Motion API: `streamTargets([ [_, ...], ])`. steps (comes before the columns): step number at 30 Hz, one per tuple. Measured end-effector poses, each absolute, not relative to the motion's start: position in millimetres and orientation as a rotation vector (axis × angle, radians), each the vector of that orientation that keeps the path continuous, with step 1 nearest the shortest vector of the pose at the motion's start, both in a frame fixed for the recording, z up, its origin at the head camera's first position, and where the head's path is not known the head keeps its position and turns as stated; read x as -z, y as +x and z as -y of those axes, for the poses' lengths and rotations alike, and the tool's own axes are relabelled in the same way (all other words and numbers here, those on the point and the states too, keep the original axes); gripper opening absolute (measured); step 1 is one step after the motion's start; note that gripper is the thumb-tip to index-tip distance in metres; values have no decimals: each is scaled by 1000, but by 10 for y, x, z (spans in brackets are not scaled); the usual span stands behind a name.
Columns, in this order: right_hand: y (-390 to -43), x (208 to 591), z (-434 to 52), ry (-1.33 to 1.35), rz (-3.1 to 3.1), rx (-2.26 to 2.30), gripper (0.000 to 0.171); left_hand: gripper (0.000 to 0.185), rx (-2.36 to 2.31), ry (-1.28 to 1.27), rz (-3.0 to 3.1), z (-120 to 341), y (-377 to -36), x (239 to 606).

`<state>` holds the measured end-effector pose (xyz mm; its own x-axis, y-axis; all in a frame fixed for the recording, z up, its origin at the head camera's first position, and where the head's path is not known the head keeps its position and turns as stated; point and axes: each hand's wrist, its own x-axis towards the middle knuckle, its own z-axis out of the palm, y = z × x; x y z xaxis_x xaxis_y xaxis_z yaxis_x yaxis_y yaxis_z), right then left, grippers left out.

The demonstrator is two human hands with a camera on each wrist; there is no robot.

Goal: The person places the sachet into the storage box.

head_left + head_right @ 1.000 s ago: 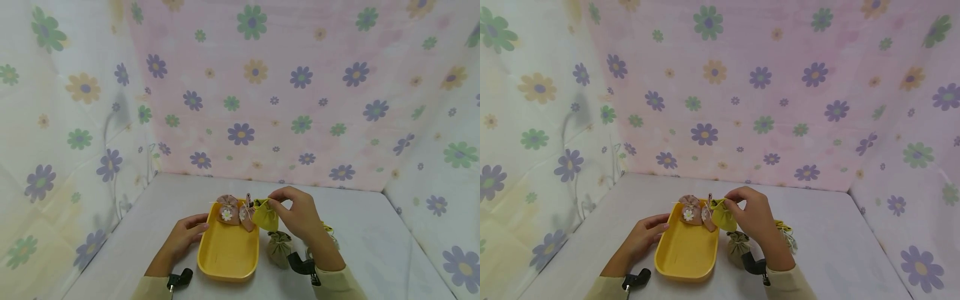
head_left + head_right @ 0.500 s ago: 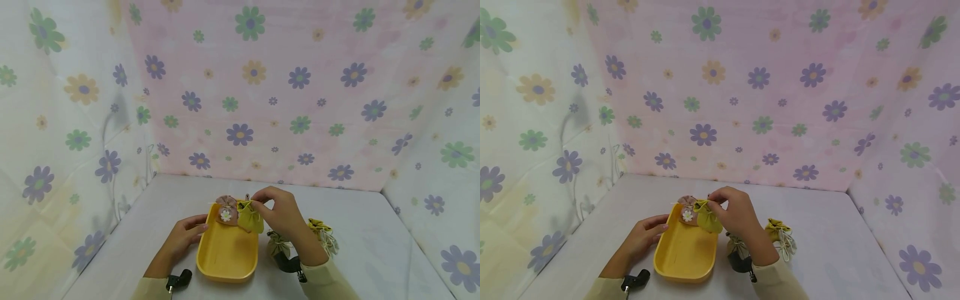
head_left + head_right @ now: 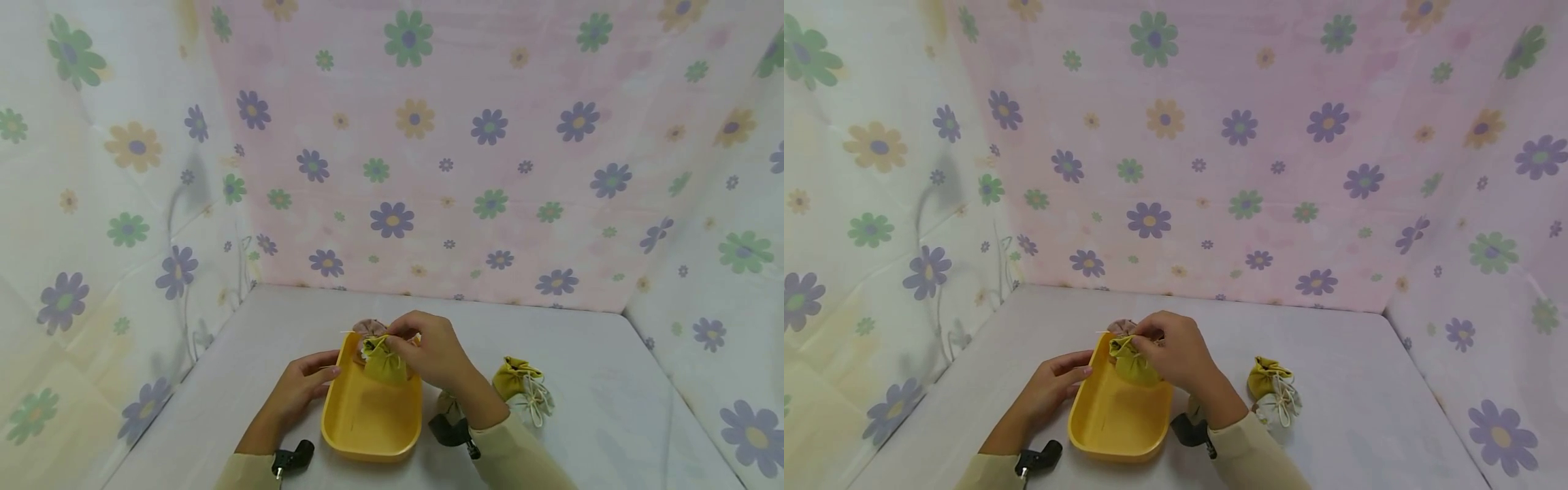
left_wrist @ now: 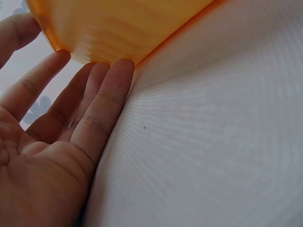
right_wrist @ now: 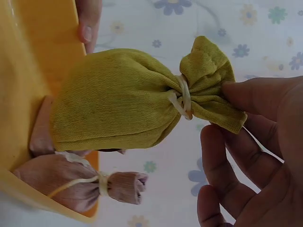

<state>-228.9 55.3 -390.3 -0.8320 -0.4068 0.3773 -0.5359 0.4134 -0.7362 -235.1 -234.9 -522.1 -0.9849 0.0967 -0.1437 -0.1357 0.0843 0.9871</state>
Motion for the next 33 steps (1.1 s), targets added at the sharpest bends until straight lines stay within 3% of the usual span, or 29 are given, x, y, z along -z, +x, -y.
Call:
streamTargets([
  [15,-2475,4229,-354,795,2610,-1446,7,49,-2016,-19,-2196,2347,-2343,5224],
  [33,-2496,4284,-203,787,2702,-1437,5,56,-2008,-3,-2179,2357,-2350,5225],
])
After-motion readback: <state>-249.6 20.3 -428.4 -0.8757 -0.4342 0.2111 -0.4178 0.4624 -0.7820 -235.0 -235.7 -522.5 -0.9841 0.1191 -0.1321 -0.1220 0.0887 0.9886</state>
